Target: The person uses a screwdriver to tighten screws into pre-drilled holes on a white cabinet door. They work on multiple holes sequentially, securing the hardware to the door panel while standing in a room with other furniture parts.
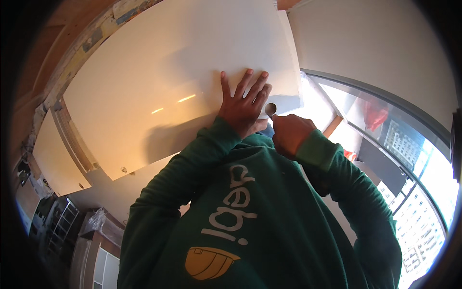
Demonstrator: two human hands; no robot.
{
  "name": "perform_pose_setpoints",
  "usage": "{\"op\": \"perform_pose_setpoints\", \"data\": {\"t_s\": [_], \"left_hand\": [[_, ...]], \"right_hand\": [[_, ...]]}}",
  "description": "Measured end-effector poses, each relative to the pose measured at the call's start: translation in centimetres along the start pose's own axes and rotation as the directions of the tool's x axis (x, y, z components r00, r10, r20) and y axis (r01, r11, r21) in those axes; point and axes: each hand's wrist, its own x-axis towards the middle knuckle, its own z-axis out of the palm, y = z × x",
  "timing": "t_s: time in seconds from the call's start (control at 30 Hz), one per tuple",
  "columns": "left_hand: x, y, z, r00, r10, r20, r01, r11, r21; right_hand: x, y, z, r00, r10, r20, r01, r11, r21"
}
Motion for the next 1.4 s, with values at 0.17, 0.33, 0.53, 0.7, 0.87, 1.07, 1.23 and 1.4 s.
{"op": "perform_pose_setpoints", "data": {"t_s": [0.17, 0.33, 0.53, 0.7, 0.87, 1.07, 1.23, 1.4], "left_hand": [[-0.2, 0.1, 0.1, 1.0, 0.001, -0.02, -0.001, 1.0, 0.019], [-0.2, 0.2, -0.5, 1.0, -0.004, -0.003, 0.004, 1.0, 0.002], [0.0, 0.0, -0.3, 0.999, 0.022, -0.047, -0.023, 0.999, -0.022], [0.1, -0.1, -0.4, 0.999, 0.035, -0.018, -0.035, 0.999, -0.024], [-0.1, 0.0, -0.1, 0.998, 0.036, -0.06, -0.038, 0.999, -0.028], [0.0, 0.3, -0.5, 0.999, -0.003, -0.039, 0.001, 0.998, -0.067], [0.2, 0.3, -0.5, 1.0, -0.019, -0.011, 0.018, 0.998, -0.068], [0.2, 0.3, -0.6, 1.0, -0.019, 0.008, 0.02, 0.998, -0.065]], "right_hand": [[-0.9, 0.7, -0.3, 0.998, -0.01, -0.059, 0.008, 1.0, -0.029], [-1.4, 2.3, 1.1, 0.99, -0.033, -0.135, 0.04, 0.998, 0.048], [-0.6, 1.2, 1.1, 0.996, -0.023, -0.084, 0.028, 0.998, 0.059], [-0.5, 0.4, 1.5, 0.991, -0.077, -0.108, 0.067, 0.993, -0.093], [-1.4, 1.2, 0.9, 0.986, -0.067, -0.151, 0.055, 0.995, -0.081], [-1.0, 1.8, 0.2, 0.981, -0.091, -0.173, 0.087, 0.996, -0.032], [-0.6, 1.7, -0.1, 0.974, -0.144, -0.175, 0.144, 0.989, -0.012], [0.4, 1.8, 1.2, 0.971, -0.164, -0.172, 0.169, 0.985, 0.014]]}}
